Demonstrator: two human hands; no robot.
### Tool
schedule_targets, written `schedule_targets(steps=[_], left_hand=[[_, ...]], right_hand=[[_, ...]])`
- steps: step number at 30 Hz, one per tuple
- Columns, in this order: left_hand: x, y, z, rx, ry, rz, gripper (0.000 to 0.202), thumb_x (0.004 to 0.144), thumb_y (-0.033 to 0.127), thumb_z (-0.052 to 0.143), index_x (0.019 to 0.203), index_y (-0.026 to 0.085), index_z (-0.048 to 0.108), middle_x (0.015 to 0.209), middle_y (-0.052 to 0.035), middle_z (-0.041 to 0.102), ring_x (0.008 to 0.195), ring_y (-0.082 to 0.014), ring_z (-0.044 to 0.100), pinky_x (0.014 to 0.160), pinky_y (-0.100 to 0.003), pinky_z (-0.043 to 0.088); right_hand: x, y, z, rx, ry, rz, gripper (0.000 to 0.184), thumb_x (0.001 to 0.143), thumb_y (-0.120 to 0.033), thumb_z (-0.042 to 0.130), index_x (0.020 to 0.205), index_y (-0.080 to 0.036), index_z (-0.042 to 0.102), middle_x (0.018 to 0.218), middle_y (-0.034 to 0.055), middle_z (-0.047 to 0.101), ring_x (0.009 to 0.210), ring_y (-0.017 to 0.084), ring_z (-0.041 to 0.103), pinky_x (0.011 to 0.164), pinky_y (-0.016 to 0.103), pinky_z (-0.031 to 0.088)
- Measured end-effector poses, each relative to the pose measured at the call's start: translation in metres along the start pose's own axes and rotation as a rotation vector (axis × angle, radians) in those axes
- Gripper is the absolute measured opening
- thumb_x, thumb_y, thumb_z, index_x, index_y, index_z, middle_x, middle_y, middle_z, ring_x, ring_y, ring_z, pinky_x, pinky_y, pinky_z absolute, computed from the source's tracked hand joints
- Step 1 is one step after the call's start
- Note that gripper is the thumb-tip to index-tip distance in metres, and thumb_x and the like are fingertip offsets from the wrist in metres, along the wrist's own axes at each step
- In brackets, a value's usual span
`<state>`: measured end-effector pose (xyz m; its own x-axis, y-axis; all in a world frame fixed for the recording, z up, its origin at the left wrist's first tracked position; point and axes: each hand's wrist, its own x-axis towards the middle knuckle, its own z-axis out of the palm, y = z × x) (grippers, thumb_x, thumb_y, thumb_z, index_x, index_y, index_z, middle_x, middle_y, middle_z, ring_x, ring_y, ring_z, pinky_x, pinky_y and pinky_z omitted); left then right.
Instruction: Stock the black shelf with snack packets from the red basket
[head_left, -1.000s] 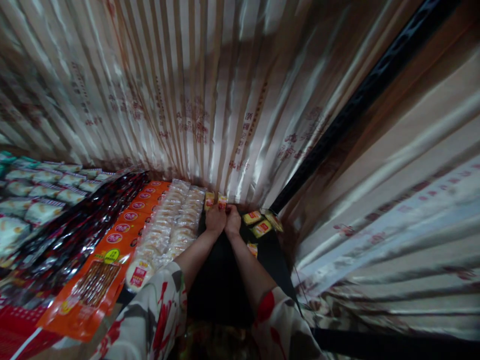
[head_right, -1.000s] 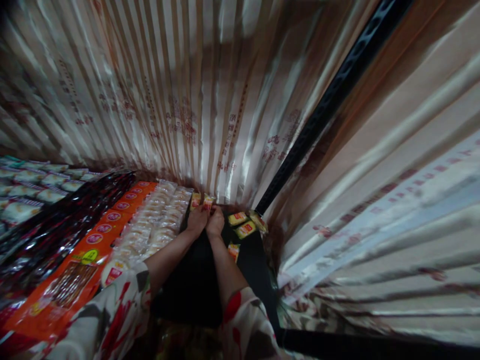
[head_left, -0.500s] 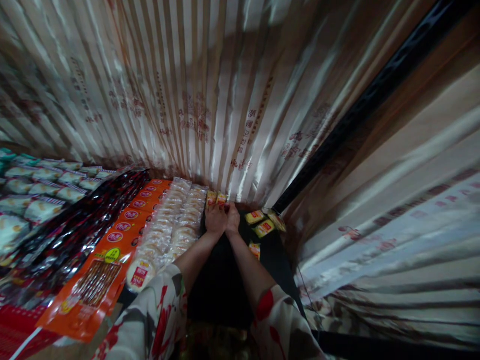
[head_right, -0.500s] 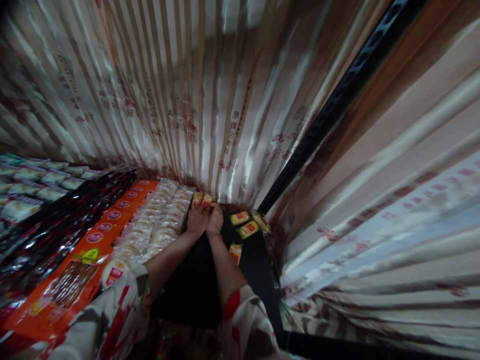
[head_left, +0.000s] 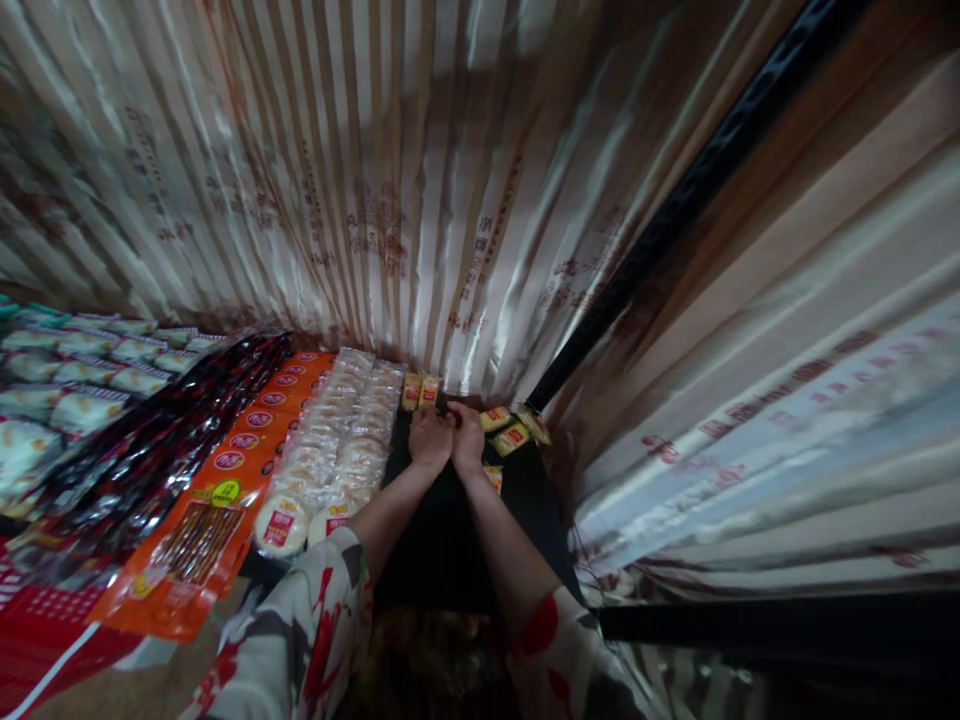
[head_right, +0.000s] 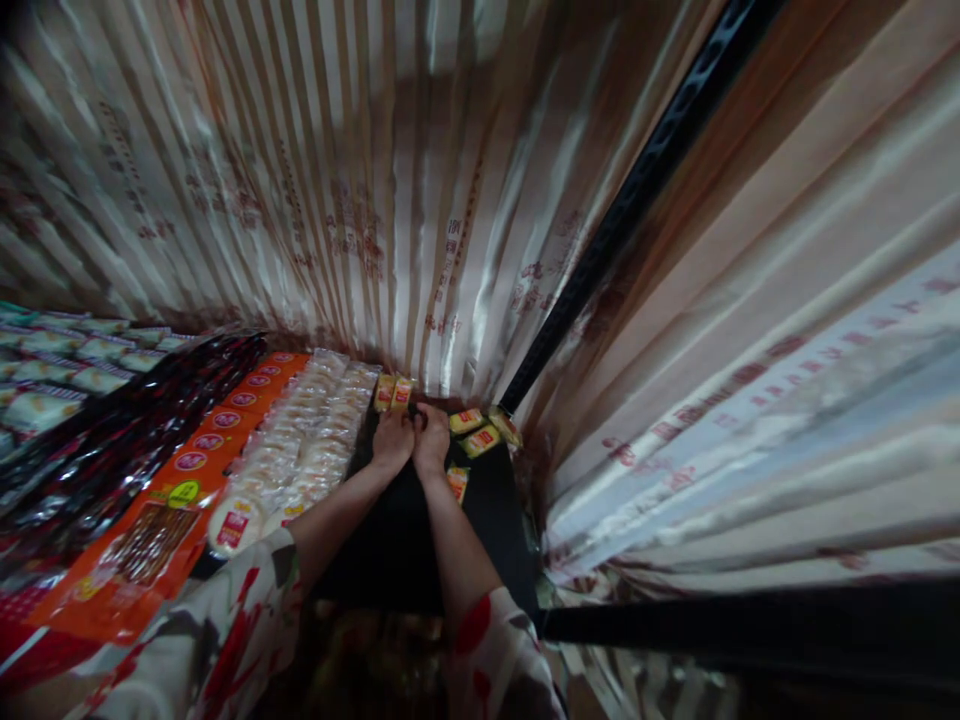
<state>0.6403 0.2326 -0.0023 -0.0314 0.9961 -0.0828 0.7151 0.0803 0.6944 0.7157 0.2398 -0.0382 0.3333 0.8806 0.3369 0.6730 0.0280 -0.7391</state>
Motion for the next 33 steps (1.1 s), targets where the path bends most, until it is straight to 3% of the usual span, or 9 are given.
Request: schedule_targets(steps=[6,14,20,24,29,33], left_hand=[[-0.033,-0.004,0.012,-0.033,-0.141,-0.020,0.034,0.081,0.011,0.040,0.104,0.018,0.064,0.108,-0.0087,0.066,0.102,-0.0196,0.060,0.087,-0.027,0.044],[-0.069,-0.004,0.021,-0.048,-0.285,-0.029,0.029,0.074,0.014,0.048,0.096,0.021,0.067,0.105,-0.0066,0.068,0.098,-0.0202,0.062,0.079,-0.025,0.046],[-0.086,0.000,0.025,-0.072,-0.333,-0.039,0.021,0.074,0.022,0.053,0.088,0.021,0.068,0.085,-0.0042,0.072,0.081,-0.0177,0.066,0.068,-0.023,0.046],[-0.093,0.000,0.023,-0.080,-0.329,-0.056,0.019,0.075,0.024,0.054,0.088,0.021,0.068,0.079,-0.0024,0.071,0.074,-0.0153,0.065,0.065,-0.021,0.045],[-0.098,-0.001,0.015,-0.082,-0.287,-0.091,0.019,0.076,0.027,0.055,0.090,0.020,0.067,0.088,-0.0037,0.071,0.079,-0.0164,0.065,0.064,-0.021,0.044],[-0.099,-0.002,0.007,-0.090,-0.239,-0.100,0.022,0.076,0.029,0.056,0.094,0.021,0.065,0.100,-0.0044,0.069,0.092,-0.0178,0.063,0.069,-0.021,0.043]], right_hand=[[-0.036,0.006,-0.045,-0.089,0.161,0.066,0.033,0.079,-0.015,0.038,0.101,-0.014,0.063,0.103,0.0102,0.063,0.102,0.020,0.053,0.093,0.032,0.039],[-0.084,0.018,-0.093,-0.317,0.072,0.272,0.035,0.082,-0.027,0.044,0.111,-0.016,0.060,0.106,0.0132,0.061,0.098,0.026,0.056,0.082,0.034,0.042],[-0.101,0.015,-0.098,-0.315,-0.093,0.347,0.035,0.084,-0.031,0.046,0.116,-0.020,0.054,0.099,0.0082,0.066,0.089,0.022,0.062,0.070,0.030,0.044],[-0.106,0.011,-0.099,-0.324,-0.136,0.353,0.038,0.083,-0.029,0.049,0.118,-0.017,0.054,0.103,0.0098,0.066,0.088,0.020,0.064,0.071,0.027,0.045],[-0.107,0.010,-0.097,-0.284,-0.106,0.372,0.042,0.075,-0.026,0.057,0.113,-0.008,0.060,0.101,0.0153,0.066,0.092,0.021,0.063,0.079,0.025,0.045],[-0.105,0.014,-0.092,-0.060,-0.122,0.441,0.035,0.071,-0.026,0.058,0.100,-0.010,0.067,0.087,0.0107,0.071,0.081,0.021,0.066,0.070,0.024,0.048]])
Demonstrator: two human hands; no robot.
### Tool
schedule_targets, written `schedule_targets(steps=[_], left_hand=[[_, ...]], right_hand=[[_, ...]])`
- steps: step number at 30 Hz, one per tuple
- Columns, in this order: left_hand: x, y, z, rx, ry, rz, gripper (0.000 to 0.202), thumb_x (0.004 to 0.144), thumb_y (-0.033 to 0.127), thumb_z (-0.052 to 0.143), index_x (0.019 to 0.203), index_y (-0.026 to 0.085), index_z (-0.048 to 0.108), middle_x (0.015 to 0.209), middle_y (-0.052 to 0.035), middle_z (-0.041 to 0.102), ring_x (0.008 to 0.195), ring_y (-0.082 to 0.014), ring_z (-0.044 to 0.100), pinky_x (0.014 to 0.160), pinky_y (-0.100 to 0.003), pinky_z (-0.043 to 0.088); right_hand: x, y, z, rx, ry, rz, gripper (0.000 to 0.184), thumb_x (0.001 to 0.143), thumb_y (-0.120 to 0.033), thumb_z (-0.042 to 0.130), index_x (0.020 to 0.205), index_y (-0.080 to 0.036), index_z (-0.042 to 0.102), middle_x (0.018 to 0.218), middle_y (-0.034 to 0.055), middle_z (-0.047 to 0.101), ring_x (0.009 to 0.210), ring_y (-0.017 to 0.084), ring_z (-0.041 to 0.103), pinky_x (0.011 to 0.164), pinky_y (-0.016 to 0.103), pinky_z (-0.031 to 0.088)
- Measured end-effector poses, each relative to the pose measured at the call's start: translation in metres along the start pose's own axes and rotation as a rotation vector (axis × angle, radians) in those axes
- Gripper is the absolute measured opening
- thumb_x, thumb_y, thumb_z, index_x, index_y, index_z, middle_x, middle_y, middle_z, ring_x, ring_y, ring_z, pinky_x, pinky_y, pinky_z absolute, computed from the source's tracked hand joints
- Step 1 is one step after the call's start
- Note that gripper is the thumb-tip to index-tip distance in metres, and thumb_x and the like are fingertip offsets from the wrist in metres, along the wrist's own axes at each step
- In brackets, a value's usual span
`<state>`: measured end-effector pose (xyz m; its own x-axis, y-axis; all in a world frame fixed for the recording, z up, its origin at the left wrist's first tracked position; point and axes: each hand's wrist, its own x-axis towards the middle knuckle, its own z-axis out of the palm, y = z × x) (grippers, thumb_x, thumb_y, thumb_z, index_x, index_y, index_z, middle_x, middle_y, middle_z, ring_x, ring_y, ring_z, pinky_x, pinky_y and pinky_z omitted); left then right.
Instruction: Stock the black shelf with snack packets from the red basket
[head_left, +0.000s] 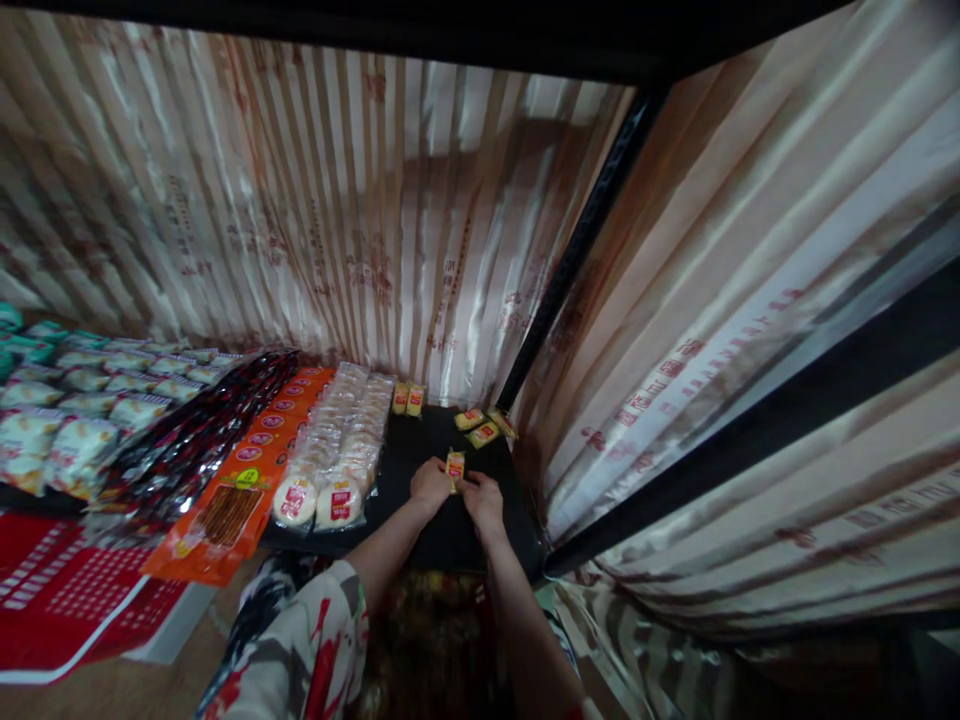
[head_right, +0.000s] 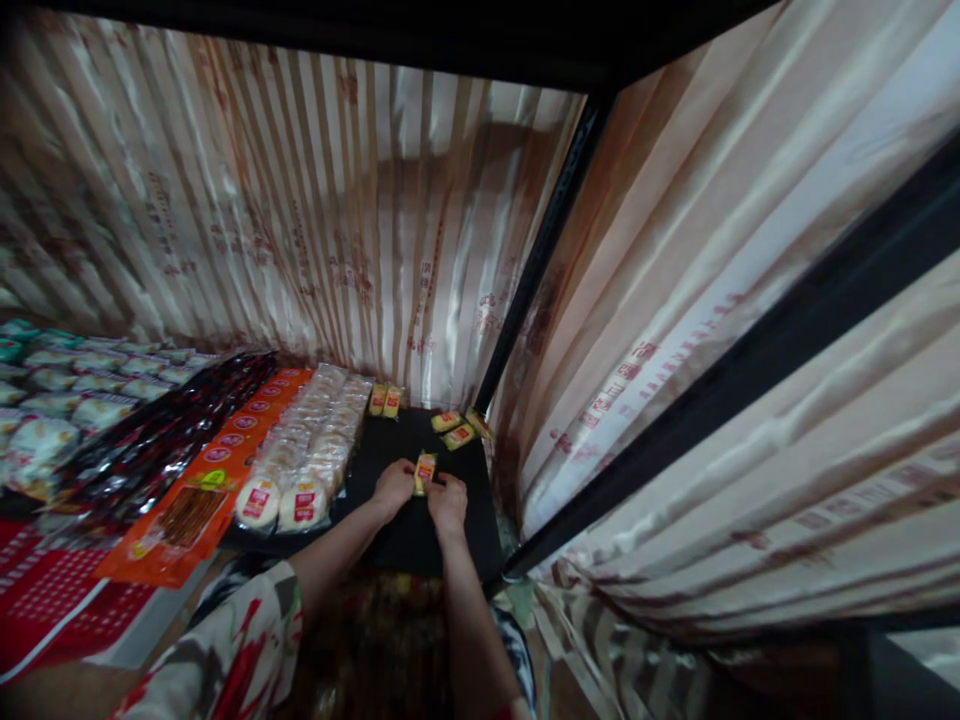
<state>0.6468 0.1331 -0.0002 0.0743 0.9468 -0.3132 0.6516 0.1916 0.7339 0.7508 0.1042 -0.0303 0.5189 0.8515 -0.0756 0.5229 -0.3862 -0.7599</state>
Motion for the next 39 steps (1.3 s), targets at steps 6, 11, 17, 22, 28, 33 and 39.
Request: schedule_targets(steps=[6,11,17,22,28,33,39], left_hand=[[-0.002,0.001,-0.007,-0.024,0.037,-0.002,0.021,0.076,0.029,0.056,0.094,0.021,0.064,0.100,-0.0042,0.069,0.093,-0.0179,0.063,0.070,-0.022,0.042],[0.004,0.002,-0.008,-0.044,0.066,-0.007,0.021,0.077,0.028,0.055,0.095,0.021,0.063,0.101,-0.0044,0.069,0.093,-0.0185,0.063,0.070,-0.023,0.043],[0.018,0.003,-0.010,-0.062,0.086,-0.010,0.022,0.076,0.030,0.057,0.095,0.021,0.062,0.101,-0.0049,0.069,0.094,-0.0192,0.063,0.072,-0.024,0.044],[0.033,0.009,-0.015,-0.066,0.114,-0.013,0.023,0.078,0.029,0.055,0.098,0.020,0.062,0.101,-0.0067,0.069,0.096,-0.0209,0.063,0.074,-0.026,0.044],[0.053,0.022,-0.019,-0.063,0.169,0.027,0.025,0.082,0.024,0.047,0.103,0.018,0.061,0.107,-0.0073,0.067,0.101,-0.0197,0.061,0.080,-0.025,0.044],[0.070,0.028,-0.021,-0.034,0.227,0.062,0.029,0.086,0.021,0.041,0.107,0.015,0.060,0.114,-0.0099,0.063,0.112,-0.0209,0.054,0.094,-0.029,0.038],[0.088,0.029,-0.019,-0.036,0.232,0.062,0.033,0.088,0.020,0.036,0.110,0.017,0.060,0.119,-0.0078,0.061,0.114,-0.0193,0.053,0.098,-0.029,0.036]], right_hand=[[0.003,-0.002,0.006,0.059,-0.064,0.029,0.025,0.071,-0.029,0.057,0.092,-0.019,0.067,0.080,0.0041,0.071,0.076,0.019,0.066,0.065,0.025,0.046],[0.009,-0.008,0.011,0.076,-0.073,0.021,0.021,0.073,-0.027,0.056,0.092,-0.020,0.063,0.089,0.0045,0.071,0.082,0.018,0.065,0.069,0.025,0.045],[0.024,-0.013,0.023,0.110,0.000,-0.033,0.016,0.071,-0.025,0.057,0.086,-0.021,0.061,0.086,0.0040,0.070,0.081,0.018,0.065,0.071,0.026,0.046],[0.041,-0.021,0.034,0.147,0.060,-0.103,0.014,0.069,-0.025,0.057,0.082,-0.020,0.060,0.080,0.0026,0.068,0.076,0.017,0.064,0.071,0.027,0.046],[0.067,-0.035,0.050,0.164,0.120,-0.160,0.012,0.071,-0.025,0.053,0.081,-0.020,0.056,0.075,0.0026,0.066,0.071,0.017,0.061,0.067,0.027,0.045],[0.089,-0.045,0.061,0.190,0.158,-0.246,0.015,0.073,-0.028,0.050,0.084,-0.019,0.053,0.077,0.0041,0.065,0.069,0.018,0.061,0.066,0.028,0.045],[0.112,-0.052,0.071,0.141,0.151,-0.294,0.017,0.076,-0.028,0.047,0.091,-0.019,0.051,0.082,0.0058,0.064,0.071,0.018,0.060,0.066,0.028,0.045]])
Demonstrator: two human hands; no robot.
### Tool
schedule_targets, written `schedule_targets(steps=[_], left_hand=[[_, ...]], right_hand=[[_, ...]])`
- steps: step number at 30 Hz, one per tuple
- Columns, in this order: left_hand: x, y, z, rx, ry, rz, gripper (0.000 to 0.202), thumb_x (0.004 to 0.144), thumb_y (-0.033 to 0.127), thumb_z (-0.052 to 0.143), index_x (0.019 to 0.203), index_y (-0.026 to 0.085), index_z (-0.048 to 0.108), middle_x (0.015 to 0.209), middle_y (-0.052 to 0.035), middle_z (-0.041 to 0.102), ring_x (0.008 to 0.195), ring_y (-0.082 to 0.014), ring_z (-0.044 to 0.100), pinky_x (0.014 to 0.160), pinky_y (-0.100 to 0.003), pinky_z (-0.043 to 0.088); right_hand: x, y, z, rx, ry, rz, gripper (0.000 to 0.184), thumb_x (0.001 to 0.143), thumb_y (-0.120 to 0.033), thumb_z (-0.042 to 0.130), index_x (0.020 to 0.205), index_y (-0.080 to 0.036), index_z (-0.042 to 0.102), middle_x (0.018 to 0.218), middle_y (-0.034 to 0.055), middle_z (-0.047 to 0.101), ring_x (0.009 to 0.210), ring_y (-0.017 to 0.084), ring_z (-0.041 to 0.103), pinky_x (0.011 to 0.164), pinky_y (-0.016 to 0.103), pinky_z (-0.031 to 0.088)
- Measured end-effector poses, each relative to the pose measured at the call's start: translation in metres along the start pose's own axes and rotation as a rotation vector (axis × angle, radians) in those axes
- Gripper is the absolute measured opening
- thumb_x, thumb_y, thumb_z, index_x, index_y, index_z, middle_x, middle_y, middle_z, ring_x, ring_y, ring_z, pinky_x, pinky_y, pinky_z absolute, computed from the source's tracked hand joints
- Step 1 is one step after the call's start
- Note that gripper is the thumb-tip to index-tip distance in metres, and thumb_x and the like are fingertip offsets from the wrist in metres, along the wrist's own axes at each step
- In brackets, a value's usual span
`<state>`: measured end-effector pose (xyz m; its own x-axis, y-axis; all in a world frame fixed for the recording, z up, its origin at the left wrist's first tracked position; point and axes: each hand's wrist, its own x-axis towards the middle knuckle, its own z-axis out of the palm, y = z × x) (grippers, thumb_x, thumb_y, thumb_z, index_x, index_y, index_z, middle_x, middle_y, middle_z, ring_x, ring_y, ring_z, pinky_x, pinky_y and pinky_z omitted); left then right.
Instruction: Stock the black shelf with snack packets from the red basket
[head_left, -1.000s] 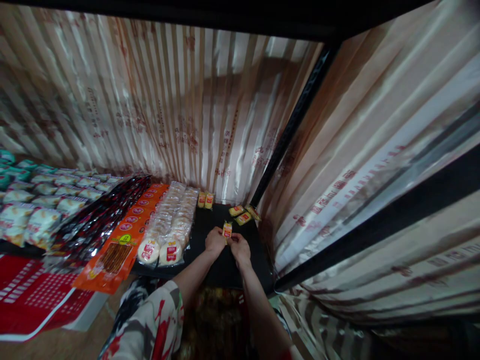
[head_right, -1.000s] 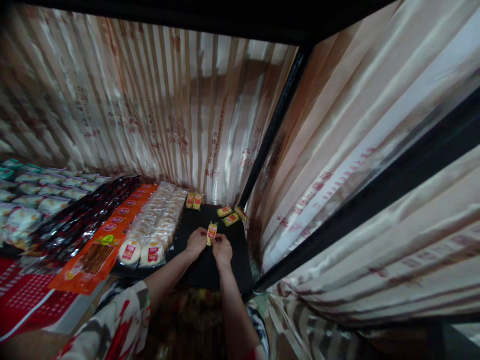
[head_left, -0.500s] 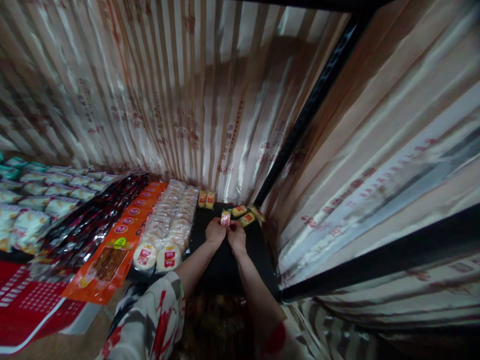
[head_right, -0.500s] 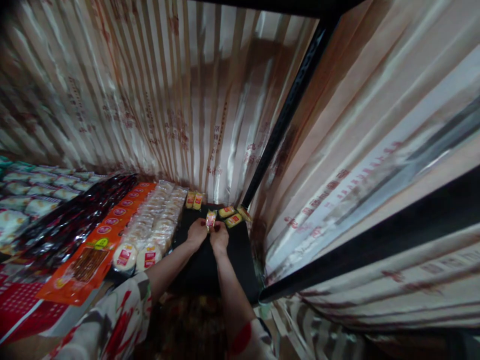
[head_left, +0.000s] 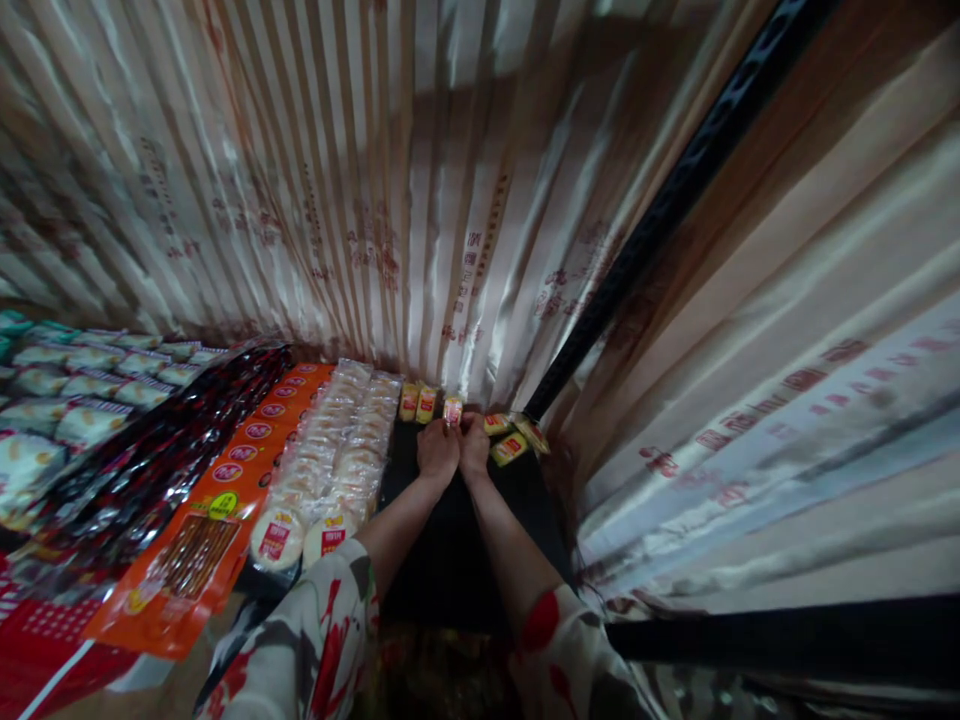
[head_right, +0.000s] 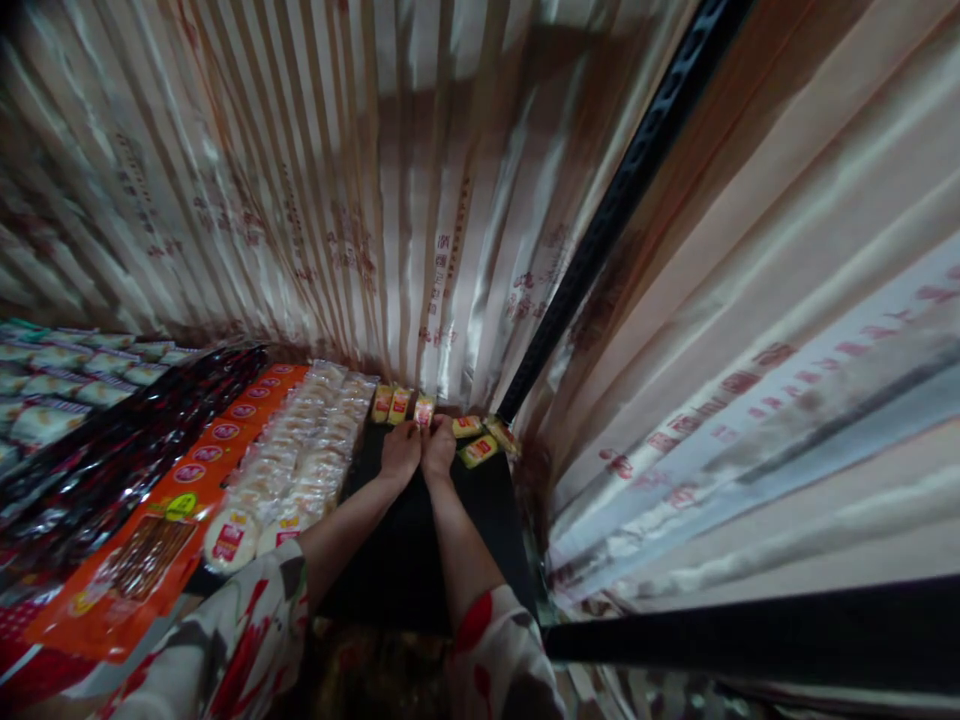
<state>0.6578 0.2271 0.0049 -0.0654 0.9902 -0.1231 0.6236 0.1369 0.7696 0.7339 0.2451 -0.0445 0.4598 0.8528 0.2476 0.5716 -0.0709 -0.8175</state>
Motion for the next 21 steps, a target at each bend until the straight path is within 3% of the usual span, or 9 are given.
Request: schedule_targets(steps=[7,16,21], left_hand=[[0.012,-0.001,0.007,-0.037,-0.003,-0.005,0.035,0.089,0.019,0.035,0.116,0.018,0.057,0.133,-0.0045,0.051,0.121,-0.0155,0.046,0.102,-0.026,0.033],[0.017,0.000,0.008,-0.037,-0.019,-0.019,0.035,0.090,0.021,0.034,0.113,0.018,0.060,0.122,-0.0054,0.060,0.111,-0.0164,0.055,0.094,-0.023,0.039],[0.023,-0.005,0.011,-0.030,-0.018,-0.024,0.035,0.089,0.019,0.034,0.116,0.017,0.058,0.123,-0.0061,0.059,0.112,-0.0168,0.054,0.095,-0.024,0.039]], right_hand=[[0.014,0.002,0.006,-0.117,-0.060,-0.007,0.022,0.078,-0.023,0.046,0.099,-0.018,0.051,0.086,0.0053,0.064,0.073,0.017,0.058,0.069,0.027,0.043],[0.023,0.001,0.014,-0.135,-0.132,-0.007,0.022,0.078,-0.022,0.047,0.098,-0.018,0.055,0.084,0.0044,0.062,0.070,0.016,0.055,0.067,0.025,0.042],[0.020,0.000,0.017,-0.164,-0.123,-0.053,0.025,0.078,-0.019,0.048,0.102,-0.016,0.055,0.090,0.0066,0.060,0.080,0.017,0.053,0.073,0.026,0.041]])
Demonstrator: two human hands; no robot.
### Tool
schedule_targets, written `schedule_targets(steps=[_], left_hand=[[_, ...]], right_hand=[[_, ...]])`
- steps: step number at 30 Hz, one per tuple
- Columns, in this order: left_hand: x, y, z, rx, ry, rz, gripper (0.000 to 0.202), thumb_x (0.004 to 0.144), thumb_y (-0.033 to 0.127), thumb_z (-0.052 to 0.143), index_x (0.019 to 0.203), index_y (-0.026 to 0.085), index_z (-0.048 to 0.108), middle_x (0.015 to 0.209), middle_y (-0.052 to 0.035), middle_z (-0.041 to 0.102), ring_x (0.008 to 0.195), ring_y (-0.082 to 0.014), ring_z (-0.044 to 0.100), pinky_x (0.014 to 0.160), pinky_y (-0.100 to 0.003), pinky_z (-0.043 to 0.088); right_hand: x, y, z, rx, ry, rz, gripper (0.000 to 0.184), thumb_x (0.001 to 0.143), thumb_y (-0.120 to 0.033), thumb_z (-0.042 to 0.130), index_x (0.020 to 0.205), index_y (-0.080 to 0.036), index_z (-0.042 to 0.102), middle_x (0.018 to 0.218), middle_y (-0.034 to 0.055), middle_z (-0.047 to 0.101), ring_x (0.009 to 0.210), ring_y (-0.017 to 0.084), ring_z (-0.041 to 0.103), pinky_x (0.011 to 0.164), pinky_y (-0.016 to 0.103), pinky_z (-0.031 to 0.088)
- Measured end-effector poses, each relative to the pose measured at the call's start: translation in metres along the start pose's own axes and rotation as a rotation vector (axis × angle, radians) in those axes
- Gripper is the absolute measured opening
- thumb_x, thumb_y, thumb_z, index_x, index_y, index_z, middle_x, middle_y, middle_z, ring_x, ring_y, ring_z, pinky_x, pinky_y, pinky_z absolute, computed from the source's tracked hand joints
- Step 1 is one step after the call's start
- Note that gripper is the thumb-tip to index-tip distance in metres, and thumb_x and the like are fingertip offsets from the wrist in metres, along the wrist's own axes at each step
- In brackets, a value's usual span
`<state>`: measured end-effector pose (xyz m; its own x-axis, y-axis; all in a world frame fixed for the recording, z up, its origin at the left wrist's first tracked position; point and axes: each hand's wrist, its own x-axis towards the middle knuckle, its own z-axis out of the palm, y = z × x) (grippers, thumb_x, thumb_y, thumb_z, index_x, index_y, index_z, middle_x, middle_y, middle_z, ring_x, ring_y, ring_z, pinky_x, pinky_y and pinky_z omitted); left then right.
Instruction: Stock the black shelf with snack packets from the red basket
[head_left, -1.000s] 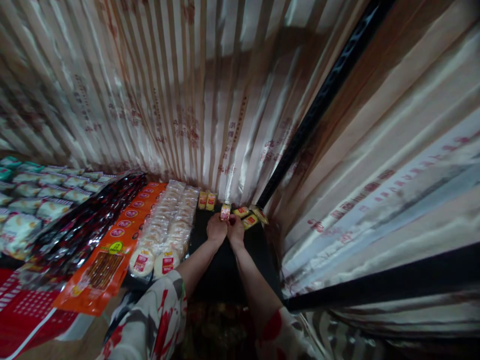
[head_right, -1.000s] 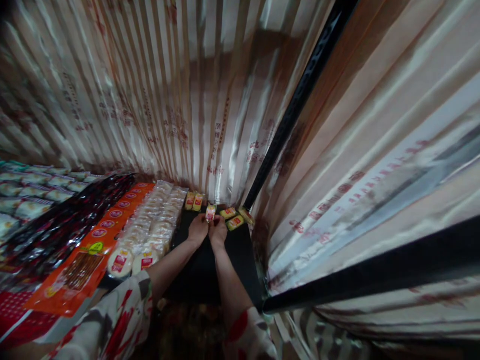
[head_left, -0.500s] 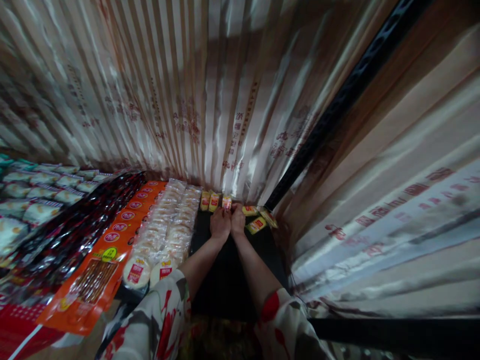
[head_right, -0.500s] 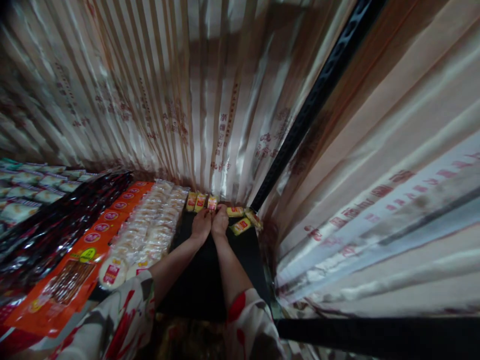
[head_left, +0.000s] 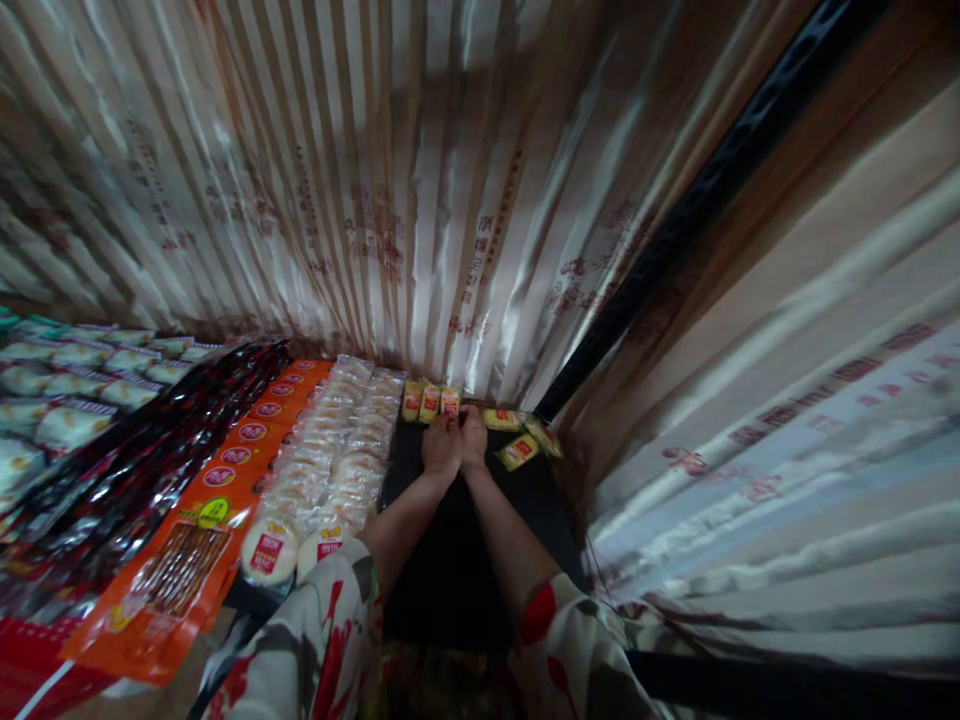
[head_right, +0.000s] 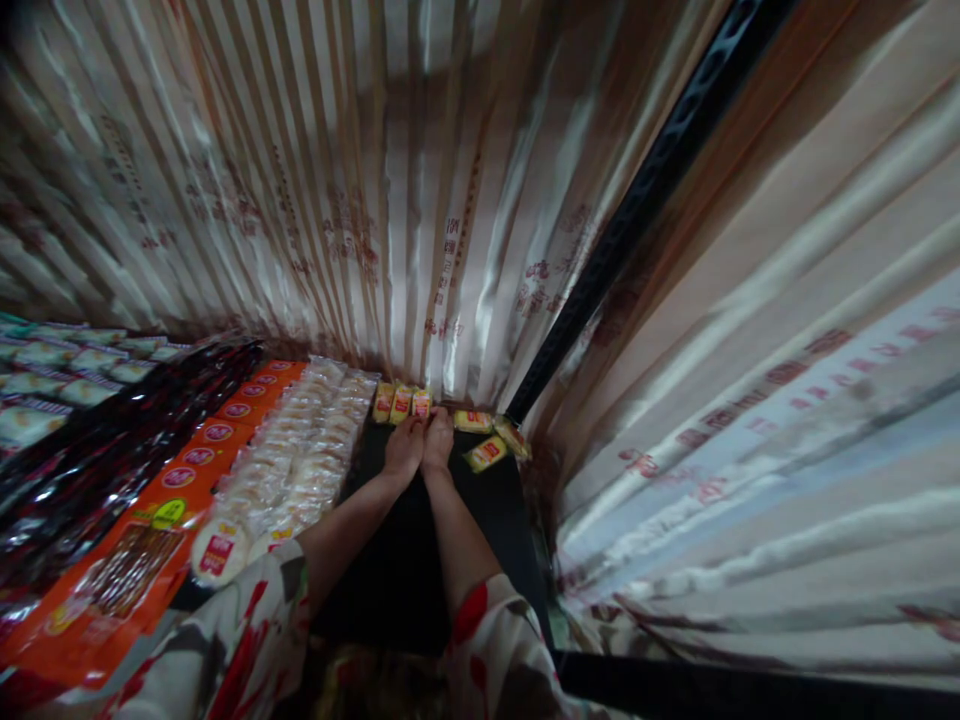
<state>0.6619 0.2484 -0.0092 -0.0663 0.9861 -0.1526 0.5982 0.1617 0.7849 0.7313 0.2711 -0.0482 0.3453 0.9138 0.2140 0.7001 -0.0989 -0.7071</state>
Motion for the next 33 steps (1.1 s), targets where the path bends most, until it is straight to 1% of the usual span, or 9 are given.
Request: schedule_targets(steps=[4,7,10,14,17,22,25,29,33], left_hand=[[0.002,-0.001,0.002,0.004,0.003,-0.002,0.036,0.090,0.020,0.033,0.115,0.016,0.058,0.122,-0.0066,0.060,0.112,-0.0170,0.054,0.095,-0.024,0.038],[0.001,0.000,0.001,0.010,0.005,-0.002,0.036,0.089,0.019,0.033,0.116,0.016,0.057,0.124,-0.0072,0.059,0.114,-0.0171,0.053,0.096,-0.024,0.037],[-0.002,0.000,-0.001,0.018,0.005,0.001,0.037,0.089,0.019,0.034,0.118,0.016,0.056,0.125,-0.0072,0.058,0.116,-0.0172,0.051,0.096,-0.025,0.037],[-0.004,0.002,-0.004,0.031,-0.002,0.004,0.036,0.090,0.020,0.034,0.118,0.016,0.056,0.126,-0.0070,0.057,0.117,-0.0166,0.051,0.096,-0.025,0.036],[-0.005,0.005,-0.005,0.043,0.000,0.005,0.036,0.090,0.019,0.034,0.118,0.014,0.056,0.126,-0.0083,0.057,0.117,-0.0166,0.051,0.097,-0.024,0.036],[-0.009,0.005,-0.001,0.053,0.015,0.001,0.035,0.089,0.018,0.034,0.111,0.015,0.061,0.118,-0.0096,0.061,0.112,-0.0185,0.053,0.096,-0.026,0.036],[-0.013,0.004,0.003,0.050,0.013,-0.001,0.033,0.089,0.018,0.034,0.107,0.016,0.062,0.115,-0.0084,0.063,0.111,-0.0177,0.054,0.096,-0.025,0.036],[-0.017,0.001,0.006,0.043,0.001,-0.008,0.033,0.089,0.019,0.034,0.105,0.017,0.063,0.114,-0.0077,0.063,0.110,-0.0171,0.054,0.095,-0.024,0.037],[-0.022,-0.003,0.006,0.038,-0.006,-0.015,0.034,0.089,0.019,0.034,0.106,0.016,0.062,0.114,-0.0086,0.062,0.109,-0.0169,0.055,0.094,-0.023,0.037]], right_hand=[[-0.006,-0.002,0.001,-0.096,0.031,0.029,0.027,0.080,-0.019,0.048,0.106,-0.019,0.054,0.101,0.0091,0.057,0.093,0.020,0.051,0.078,0.027,0.040],[-0.010,-0.003,-0.001,-0.138,-0.006,0.081,0.028,0.082,-0.019,0.047,0.109,-0.021,0.054,0.104,0.0096,0.055,0.095,0.021,0.052,0.077,0.027,0.041],[-0.013,-0.004,-0.002,-0.134,-0.045,0.052,0.029,0.083,-0.018,0.046,0.111,-0.022,0.053,0.106,0.0086,0.055,0.094,0.019,0.053,0.077,0.025,0.041],[-0.014,-0.006,-0.007,-0.160,-0.044,0.010,0.034,0.083,-0.019,0.045,0.117,-0.022,0.051,0.107,0.0084,0.056,0.094,0.019,0.053,0.078,0.026,0.041],[-0.009,-0.004,-0.017,-0.232,0.018,-0.003,0.037,0.083,-0.020,0.045,0.119,-0.020,0.051,0.113,0.0100,0.055,0.102,0.022,0.050,0.083,0.030,0.040],[-0.001,0.011,-0.037,-0.398,0.145,-0.064,0.039,0.079,-0.019,0.049,0.117,-0.019,0.056,0.128,0.0105,0.049,0.119,0.031,0.036,0.096,0.042,0.031],[0.001,0.020,-0.041,-0.471,0.071,-0.029,0.041,0.077,-0.019,0.052,0.117,-0.020,0.058,0.133,0.0101,0.046,0.124,0.034,0.031,0.096,0.044,0.029],[-0.001,0.021,-0.039,-0.521,-0.078,-0.106,0.035,0.079,-0.019,0.050,0.113,-0.017,0.060,0.127,0.0124,0.052,0.122,0.029,0.037,0.098,0.039,0.027],[-0.004,0.016,-0.041,-0.528,-0.104,-0.166,0.035,0.080,-0.016,0.047,0.112,-0.014,0.060,0.120,0.0138,0.057,0.118,0.028,0.040,0.097,0.037,0.029]])
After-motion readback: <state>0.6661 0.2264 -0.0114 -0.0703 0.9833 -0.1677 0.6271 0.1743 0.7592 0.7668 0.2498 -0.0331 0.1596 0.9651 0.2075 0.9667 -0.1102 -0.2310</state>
